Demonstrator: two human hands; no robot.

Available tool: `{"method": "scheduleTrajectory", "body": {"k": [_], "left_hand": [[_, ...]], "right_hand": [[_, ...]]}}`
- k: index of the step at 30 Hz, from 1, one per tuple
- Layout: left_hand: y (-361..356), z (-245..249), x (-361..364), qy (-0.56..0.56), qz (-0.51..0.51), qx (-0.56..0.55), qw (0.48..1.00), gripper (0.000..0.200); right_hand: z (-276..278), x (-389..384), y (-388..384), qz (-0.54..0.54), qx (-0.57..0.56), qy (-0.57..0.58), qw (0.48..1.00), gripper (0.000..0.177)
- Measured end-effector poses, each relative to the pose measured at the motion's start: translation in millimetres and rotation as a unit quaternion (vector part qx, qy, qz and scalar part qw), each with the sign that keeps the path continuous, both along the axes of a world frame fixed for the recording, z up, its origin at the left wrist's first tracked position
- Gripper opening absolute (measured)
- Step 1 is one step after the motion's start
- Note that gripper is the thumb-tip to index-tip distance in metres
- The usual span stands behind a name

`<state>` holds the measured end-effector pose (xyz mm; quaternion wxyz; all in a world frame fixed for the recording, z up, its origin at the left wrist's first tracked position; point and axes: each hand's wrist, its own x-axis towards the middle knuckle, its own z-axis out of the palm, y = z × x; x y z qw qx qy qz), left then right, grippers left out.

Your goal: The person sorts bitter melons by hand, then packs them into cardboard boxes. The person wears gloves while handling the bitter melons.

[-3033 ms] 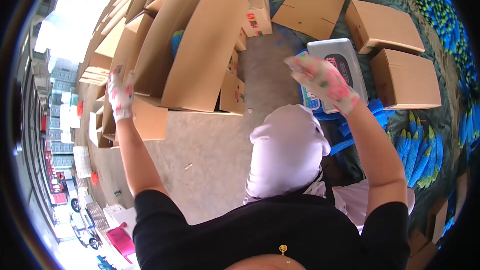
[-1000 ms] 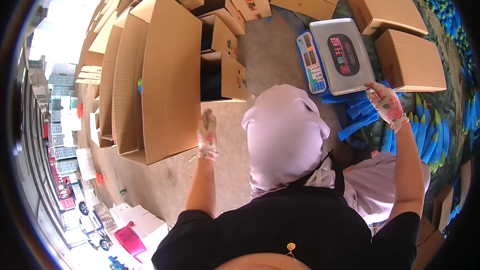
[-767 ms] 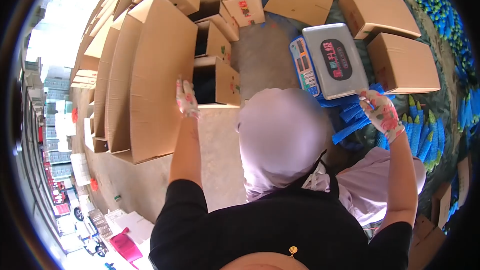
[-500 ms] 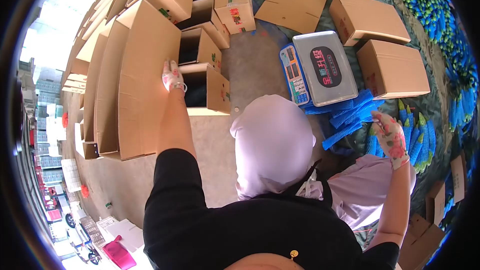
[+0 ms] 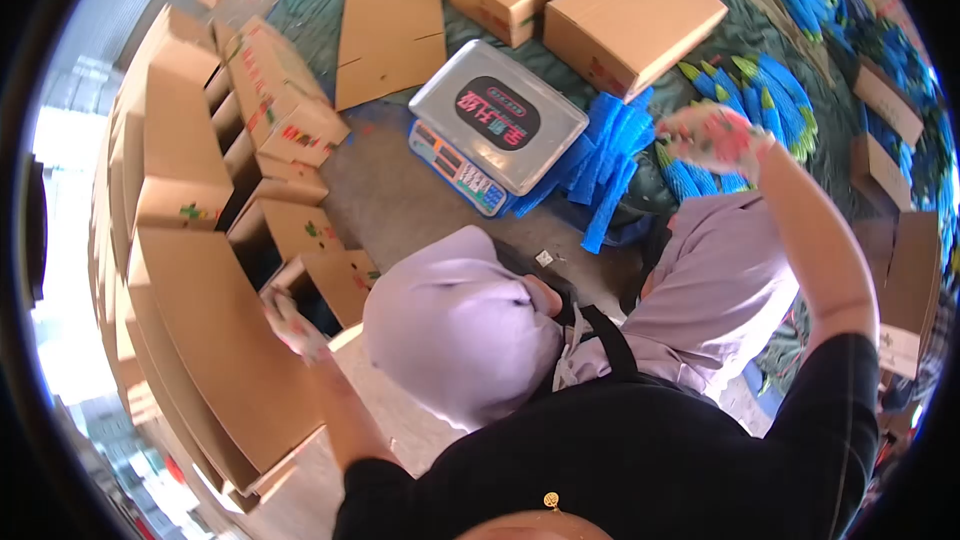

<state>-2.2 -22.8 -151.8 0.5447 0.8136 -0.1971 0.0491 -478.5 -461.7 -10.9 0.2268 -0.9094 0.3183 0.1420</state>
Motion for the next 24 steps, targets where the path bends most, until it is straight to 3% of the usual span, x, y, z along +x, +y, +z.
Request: {"method": "scheduleTrajectory", "body": {"k": [2, 5, 8, 11, 13, 14, 16, 19, 20, 24], "left_hand": [[-10.6, -25.0, -51.7, 0.128, -0.076, -0.045, 0.988, 0.030], [-34.0, -47.6, -116.2, 0.311, -0.135, 0.001, 0.941, 0.028], [-62.2, -67.5, -137.8, 0.390, -0.129, 0.004, 0.912, 0.027], [-97.7, -79.6, -137.2, 0.406, -0.115, 0.041, 0.906, 0.026], [-131.1, -74.1, -133.0, 0.394, -0.158, 0.178, 0.888, 0.027], [-147.9, -76.7, -130.9, 0.381, -0.200, 0.312, 0.847, 0.027], [-168.9, -98.3, -143.0, 0.407, -0.195, 0.269, 0.851, 0.028], [-183.3, -126.2, -157.4, 0.457, -0.195, 0.188, 0.847, 0.028], [-184.6, -131.1, -157.5, 0.457, -0.203, 0.184, 0.846, 0.028], [-192.5, -138.5, -141.0, 0.412, -0.253, 0.186, 0.855, 0.027]], "right_hand": [[-7.2, 9.4, -32.3, 0.028, -0.007, 0.089, 0.996, 0.025], [-47.3, 19.2, -90.4, 0.039, -0.064, 0.046, 0.996, 0.032], [-112.7, 44.9, -154.4, 0.038, -0.111, -0.006, 0.993, 0.031], [-134.5, 101.4, -207.0, 0.010, -0.142, -0.025, 0.990, 0.035], [-147.5, 141.1, -245.3, -0.005, -0.148, -0.027, 0.989, 0.039], [-156.3, 159.6, -268.7, -0.025, -0.180, 0.023, 0.983, 0.041], [-182.1, 181.1, -313.6, -0.004, -0.242, 0.074, 0.967, 0.055], [-215.1, 190.9, -355.2, 0.072, -0.288, 0.125, 0.947, 0.054], [-237.4, 193.8, -370.6, 0.068, -0.276, 0.165, 0.944, 0.064], [-170.2, 168.7, -339.4, 0.208, -0.286, 0.221, 0.909, 0.045]]}}
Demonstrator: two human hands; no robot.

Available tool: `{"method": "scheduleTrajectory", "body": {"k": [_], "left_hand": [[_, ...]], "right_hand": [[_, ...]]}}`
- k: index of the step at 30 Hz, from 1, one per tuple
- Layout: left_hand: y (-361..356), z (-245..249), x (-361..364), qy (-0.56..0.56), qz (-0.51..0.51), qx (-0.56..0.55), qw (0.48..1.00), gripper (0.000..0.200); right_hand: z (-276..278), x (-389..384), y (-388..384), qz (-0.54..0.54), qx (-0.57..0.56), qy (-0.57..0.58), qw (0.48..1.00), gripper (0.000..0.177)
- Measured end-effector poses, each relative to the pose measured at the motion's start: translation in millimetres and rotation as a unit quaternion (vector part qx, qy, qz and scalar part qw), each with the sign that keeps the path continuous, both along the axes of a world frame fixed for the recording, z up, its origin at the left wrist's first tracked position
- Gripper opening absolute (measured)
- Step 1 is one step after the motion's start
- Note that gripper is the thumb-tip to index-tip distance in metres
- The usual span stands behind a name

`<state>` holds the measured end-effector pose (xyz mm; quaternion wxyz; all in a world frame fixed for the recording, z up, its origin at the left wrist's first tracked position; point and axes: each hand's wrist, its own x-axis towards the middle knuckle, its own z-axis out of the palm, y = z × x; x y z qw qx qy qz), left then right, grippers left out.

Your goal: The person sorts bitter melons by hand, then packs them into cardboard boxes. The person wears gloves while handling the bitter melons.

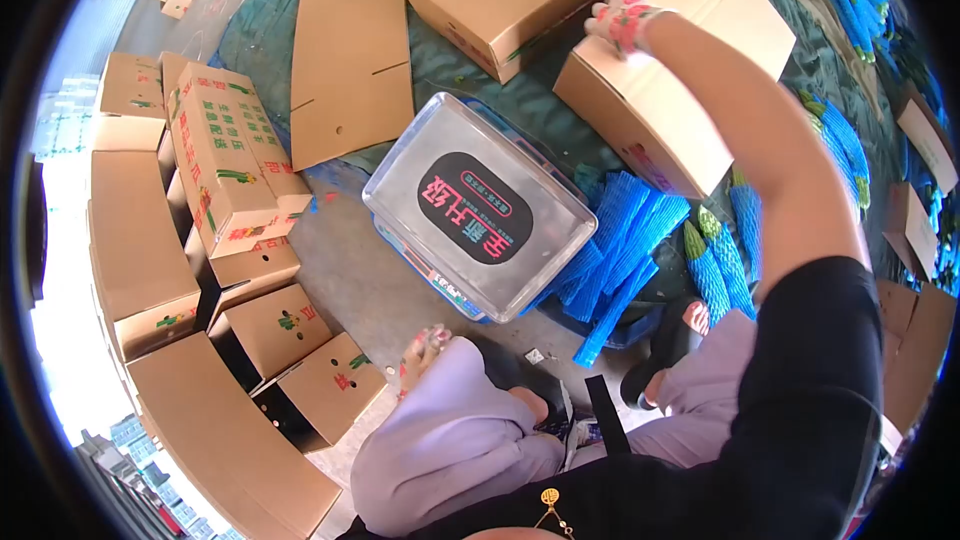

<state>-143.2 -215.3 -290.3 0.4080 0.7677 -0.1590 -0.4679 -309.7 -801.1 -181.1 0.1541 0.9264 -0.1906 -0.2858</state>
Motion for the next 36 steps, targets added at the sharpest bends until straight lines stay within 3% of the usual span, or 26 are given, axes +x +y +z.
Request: {"method": "scheduleTrajectory", "body": {"k": [2, 5, 7, 8, 9, 11, 12, 13, 14, 15, 17, 18, 19, 20, 21, 23, 28, 31, 33, 34, 36], "left_hand": [[-9.9, 3.8, 10.1, -0.021, -0.015, -0.034, 0.999, 0.027], [-41.8, 34.3, 16.9, -0.007, -0.015, -0.102, 0.995, 0.028], [-65.6, 71.8, 16.5, -0.020, -0.008, -0.183, 0.983, 0.031], [-77.0, 91.3, 17.5, -0.041, -0.029, -0.223, 0.973, 0.032], [-89.0, 111.6, 19.8, -0.075, -0.059, -0.239, 0.966, 0.032], [-116.3, 158.5, 16.1, -0.144, -0.092, -0.301, 0.938, 0.031], [-131.6, 180.5, 14.8, -0.229, -0.140, -0.363, 0.892, 0.037], [-145.8, 215.2, 15.8, -0.429, -0.225, -0.311, 0.818, 0.047], [-161.0, 257.1, -11.2, -0.502, -0.206, -0.337, 0.770, 0.058], [-175.3, 283.0, -19.6, -0.571, -0.214, -0.365, 0.703, 0.057], [-201.9, 328.9, -36.0, -0.680, -0.271, -0.432, 0.527, 0.051], [-208.5, 336.4, -40.2, -0.689, -0.288, -0.458, 0.482, 0.046], [-214.3, 354.3, -53.4, -0.697, -0.303, -0.483, 0.434, 0.041], [-195.2, 371.3, -67.4, -0.655, -0.381, -0.485, 0.437, 0.039], [-185.2, 379.6, -79.4, -0.569, -0.447, -0.449, 0.525, 0.032], [-162.2, 386.9, -64.9, -0.610, -0.558, -0.421, 0.373, 0.021], [-114.5, 402.1, -33.3, -0.662, -0.537, -0.354, 0.385, 0.019], [-106.0, 362.7, -13.0, -0.659, -0.553, -0.330, 0.388, 0.018], [-110.6, 329.5, -6.9, -0.668, -0.565, -0.228, 0.427, 0.013], [-110.6, 314.5, -7.5, -0.664, -0.571, -0.228, 0.425, 0.013], [-112.8, 286.3, -11.6, -0.681, -0.608, -0.094, 0.397, 0.013]], "right_hand": [[12.0, -46.9, 3.7, 0.079, -0.028, 0.006, 0.996, 0.026], [84.5, -130.1, 43.6, -0.011, -0.017, -0.041, 0.999, 0.014], [135.1, -189.3, 62.4, 0.001, -0.066, -0.230, 0.971, 0.014], [165.9, -203.6, 82.1, -0.040, -0.109, -0.245, 0.962, 0.015], [207.6, -207.5, 111.9, -0.070, -0.074, -0.292, 0.951, 0.015], [282.4, -206.5, 166.8, 0.045, -0.054, -0.351, 0.934, 0.007], [297.4, -210.6, 184.7, 0.114, -0.056, -0.410, 0.903, 0.007], [315.2, -212.0, 210.2, 0.123, -0.068, -0.427, 0.893, 0.009], [330.3, -210.2, 231.3, 0.155, -0.087, -0.414, 0.892, 0.010], [341.0, -209.0, 253.2, 0.177, -0.091, -0.409, 0.890, 0.010], [356.8, -207.2, 296.6, 0.199, -0.076, -0.371, 0.904, 0.012], [364.7, -207.4, 315.5, 0.205, -0.070, -0.343, 0.914, 0.014], [370.6, -206.5, 327.9, 0.261, -0.005, -0.400, 0.878, 0.022], [368.3, -204.5, 338.9, 0.296, 0.011, -0.422, 0.857, 0.024], [366.0, -202.6, 350.5, 0.332, 0.025, -0.441, 0.833, 0.025], [359.9, -203.8, 368.8, 0.353, 0.025, -0.483, 0.801, 0.026], [310.7, -196.4, 359.7, 0.356, -0.043, -0.554, 0.751, 0.023], [257.8, -162.0, 334.8, 0.346, -0.016, -0.498, 0.795, 0.017], [209.2, -134.2, 305.2, 0.328, 0.021, -0.469, 0.820, 0.013], [186.2, -125.8, 292.3, 0.330, 0.012, -0.444, 0.833, 0.013], [151.1, -122.9, 275.3, 0.326, 0.004, -0.399, 0.857, 0.015]]}}
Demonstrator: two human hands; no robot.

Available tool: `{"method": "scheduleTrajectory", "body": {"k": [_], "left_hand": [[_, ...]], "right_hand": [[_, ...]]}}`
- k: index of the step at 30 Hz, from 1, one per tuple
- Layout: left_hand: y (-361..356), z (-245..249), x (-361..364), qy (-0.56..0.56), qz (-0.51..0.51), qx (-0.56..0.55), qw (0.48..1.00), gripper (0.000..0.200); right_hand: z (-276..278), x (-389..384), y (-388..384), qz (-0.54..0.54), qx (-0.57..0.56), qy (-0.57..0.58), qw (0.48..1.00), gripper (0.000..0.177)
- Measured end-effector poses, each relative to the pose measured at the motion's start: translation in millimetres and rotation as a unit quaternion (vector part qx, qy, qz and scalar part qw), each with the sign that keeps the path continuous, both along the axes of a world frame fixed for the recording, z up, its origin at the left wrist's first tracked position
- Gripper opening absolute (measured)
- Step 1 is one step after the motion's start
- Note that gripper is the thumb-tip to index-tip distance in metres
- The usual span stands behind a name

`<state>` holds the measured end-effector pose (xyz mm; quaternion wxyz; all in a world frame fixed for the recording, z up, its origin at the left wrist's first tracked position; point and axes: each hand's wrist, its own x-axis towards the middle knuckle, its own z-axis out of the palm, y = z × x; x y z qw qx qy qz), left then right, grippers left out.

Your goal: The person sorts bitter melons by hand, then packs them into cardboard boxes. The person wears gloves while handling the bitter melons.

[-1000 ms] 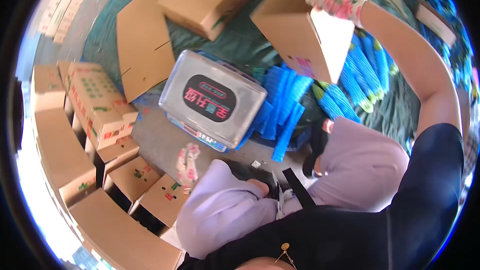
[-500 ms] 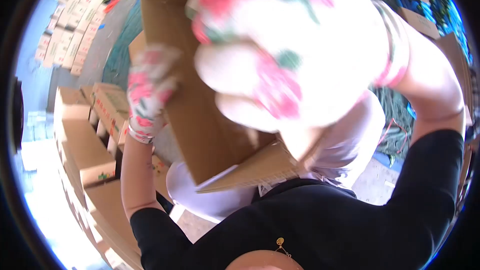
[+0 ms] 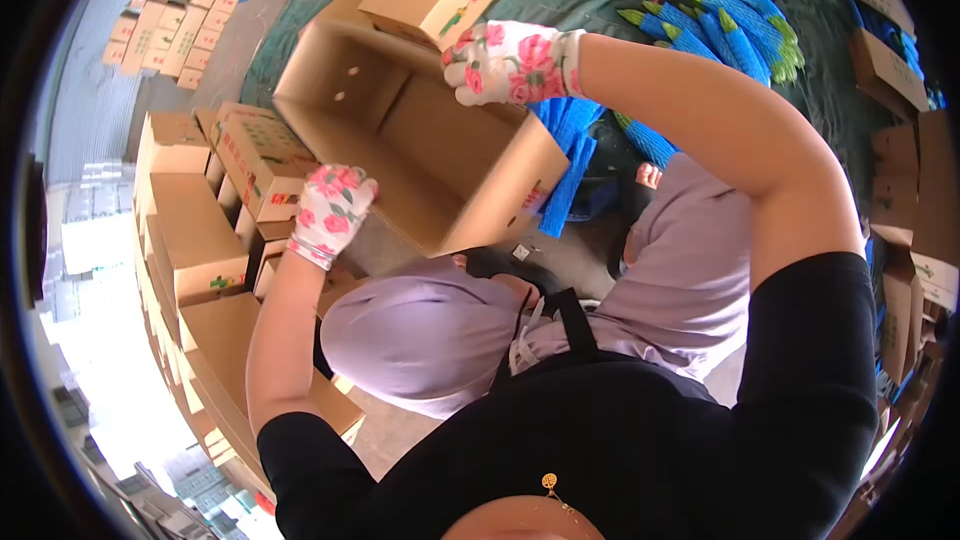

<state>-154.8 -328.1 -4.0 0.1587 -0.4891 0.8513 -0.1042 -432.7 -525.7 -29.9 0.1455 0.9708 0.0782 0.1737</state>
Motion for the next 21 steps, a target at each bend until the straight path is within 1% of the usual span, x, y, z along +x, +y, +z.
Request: {"method": "scheduleTrajectory", "body": {"k": [1, 2, 3, 4, 5, 6, 7, 9, 11, 12, 13, 14, 15, 17, 18, 19, 21], "left_hand": [[-1.0, -11.8, -4.6, 0.001, -0.012, -0.002, 1.000, 0.014], [-2.2, -20.8, -6.7, 0.014, 0.001, 0.007, 1.000, 0.014], [-3.5, -25.2, -11.1, 0.027, 0.014, 0.017, 0.999, 0.013], [-3.5, -27.6, -11.2, 0.030, 0.008, 0.023, 0.999, 0.013], [-5.7, -30.3, -11.0, 0.077, 0.006, 0.018, 0.997, 0.014], [-9.8, -32.2, -10.3, 0.123, 0.005, 0.012, 0.992, 0.016], [-13.5, -31.6, -9.6, 0.136, 0.016, 0.032, 0.990, 0.022], [-18.8, -28.0, -15.9, 0.159, 0.038, 0.028, 0.986, 0.027], [-19.9, -22.5, -29.8, 0.145, 0.071, 0.019, 0.987, 0.034], [-20.6, -17.9, -44.0, 0.138, 0.104, 0.043, 0.984, 0.039], [-22.1, -14.4, -59.6, 0.153, 0.121, 0.055, 0.979, 0.040], [-22.5, -12.7, -72.8, 0.172, 0.116, 0.064, 0.976, 0.040], [-24.2, -13.7, -81.8, 0.191, 0.113, 0.073, 0.972, 0.039], [-25.9, -23.2, -85.6, 0.193, 0.098, 0.096, 0.972, 0.038], [-26.6, -32.0, -84.1, 0.210, 0.087, 0.087, 0.970, 0.034], [-28.2, -31.1, -85.2, 0.202, 0.094, 0.090, 0.971, 0.034], [-32.5, -30.8, -89.1, 0.184, 0.069, 0.094, 0.976, 0.029]], "right_hand": [[-5.8, -4.7, -3.8, -0.010, -0.004, 0.023, 1.000, 0.017], [-10.6, -16.1, -8.6, -0.021, 0.027, 0.003, 0.999, 0.029], [-7.7, -32.4, -15.2, -0.029, 0.034, 0.005, 0.999, 0.029], [-2.3, -53.0, -21.8, -0.086, 0.101, -0.050, 0.990, 0.036], [-6.3, -76.4, -29.7, -0.142, 0.165, -0.107, 0.970, 0.044], [-22.0, -103.9, -40.7, -0.229, 0.237, -0.084, 0.941, 0.046], [-42.7, -134.4, -47.6, -0.313, 0.306, -0.060, 0.897, 0.048], [-88.3, -191.2, -40.3, -0.457, 0.356, 0.052, 0.814, 0.052], [-191.2, -252.5, -20.6, -0.523, 0.375, 0.110, 0.757, 0.075], [-212.9, -264.3, -2.9, -0.568, 0.388, 0.199, 0.698, 0.086], [-229.8, -272.2, 20.2, -0.604, 0.397, 0.286, 0.629, 0.098], [-252.7, -278.1, 39.1, -0.621, 0.395, 0.306, 0.604, 0.108], [-273.7, -283.1, 53.9, -0.635, 0.392, 0.327, 0.580, 0.118], [-299.4, -286.3, 72.6, -0.671, 0.389, 0.235, 0.586, 0.125], [-303.8, -285.0, 72.0, -0.683, 0.391, 0.238, 0.569, 0.127], [-299.2, -283.2, 69.1, -0.691, 0.384, 0.239, 0.564, 0.129], [-283.2, -275.9, 61.6, -0.700, 0.395, 0.273, 0.528, 0.128]]}}
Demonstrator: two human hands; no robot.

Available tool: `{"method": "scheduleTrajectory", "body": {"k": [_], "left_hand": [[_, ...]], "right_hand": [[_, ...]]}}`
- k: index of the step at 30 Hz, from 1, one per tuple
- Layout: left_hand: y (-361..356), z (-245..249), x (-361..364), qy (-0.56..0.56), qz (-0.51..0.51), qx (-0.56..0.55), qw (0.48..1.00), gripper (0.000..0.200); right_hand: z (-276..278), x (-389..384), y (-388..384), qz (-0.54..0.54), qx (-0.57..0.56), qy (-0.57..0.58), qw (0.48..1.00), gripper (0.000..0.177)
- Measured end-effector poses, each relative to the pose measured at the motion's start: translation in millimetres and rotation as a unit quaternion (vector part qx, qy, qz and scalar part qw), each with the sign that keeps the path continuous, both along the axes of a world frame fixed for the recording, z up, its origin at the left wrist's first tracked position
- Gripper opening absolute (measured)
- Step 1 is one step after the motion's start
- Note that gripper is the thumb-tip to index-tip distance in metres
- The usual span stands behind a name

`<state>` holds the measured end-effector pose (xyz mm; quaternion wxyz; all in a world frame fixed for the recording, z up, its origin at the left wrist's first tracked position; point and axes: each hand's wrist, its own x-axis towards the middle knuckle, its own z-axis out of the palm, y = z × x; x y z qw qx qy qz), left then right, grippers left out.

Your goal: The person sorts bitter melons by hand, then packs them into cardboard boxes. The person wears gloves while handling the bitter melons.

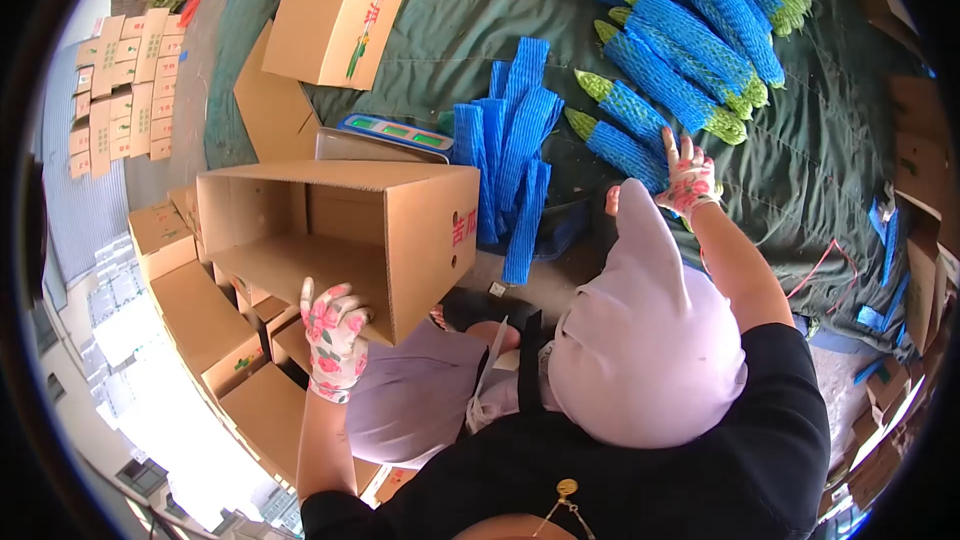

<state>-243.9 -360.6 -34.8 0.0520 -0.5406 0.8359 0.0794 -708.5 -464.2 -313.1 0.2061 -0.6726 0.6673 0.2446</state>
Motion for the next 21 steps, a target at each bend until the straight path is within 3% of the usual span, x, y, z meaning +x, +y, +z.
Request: {"method": "scheduleTrajectory", "body": {"k": [4, 10, 12, 13, 15, 17, 19, 20, 21], "left_hand": [[-5.2, -1.8, -19.9, 0.037, -0.028, -0.019, 0.999, 0.024], [-4.8, -7.0, -8.5, 0.057, -0.010, -0.026, 0.998, 0.029], [-2.4, -6.7, -6.0, 0.078, -0.020, -0.028, 0.996, 0.031], [-0.6, -7.2, -4.2, 0.092, -0.017, -0.028, 0.995, 0.032], [4.6, -8.1, -1.2, 0.113, -0.014, -0.027, 0.993, 0.035], [7.0, -7.1, 1.7, 0.124, -0.013, -0.046, 0.991, 0.039], [7.2, 3.3, 8.6, 0.137, 0.005, -0.010, 0.991, 0.044], [7.3, 10.3, 13.1, 0.132, 0.021, -0.005, 0.991, 0.046], [7.9, 10.9, 21.2, 0.133, 0.029, -0.016, 0.991, 0.047]], "right_hand": [[-45.6, 10.4, 9.9, 0.010, -0.081, 0.108, 0.991, 0.122], [22.7, 14.4, -18.6, -0.043, 0.020, -0.014, 0.999, 0.122], [31.9, 14.7, -20.0, -0.090, 0.012, -0.094, 0.991, 0.126], [30.0, 9.8, -18.6, -0.117, 0.029, -0.155, 0.980, 0.119], [35.0, 1.1, -14.9, -0.193, 0.075, -0.287, 0.935, 0.107], [73.2, -1.8, -20.0, -0.339, 0.155, -0.464, 0.804, 0.097], [126.2, 2.4, -21.6, -0.392, 0.170, -0.560, 0.710, 0.090], [152.6, 7.2, -28.5, -0.377, 0.162, -0.581, 0.703, 0.087], [184.8, 14.8, -37.9, -0.321, 0.130, -0.563, 0.750, 0.085]]}}
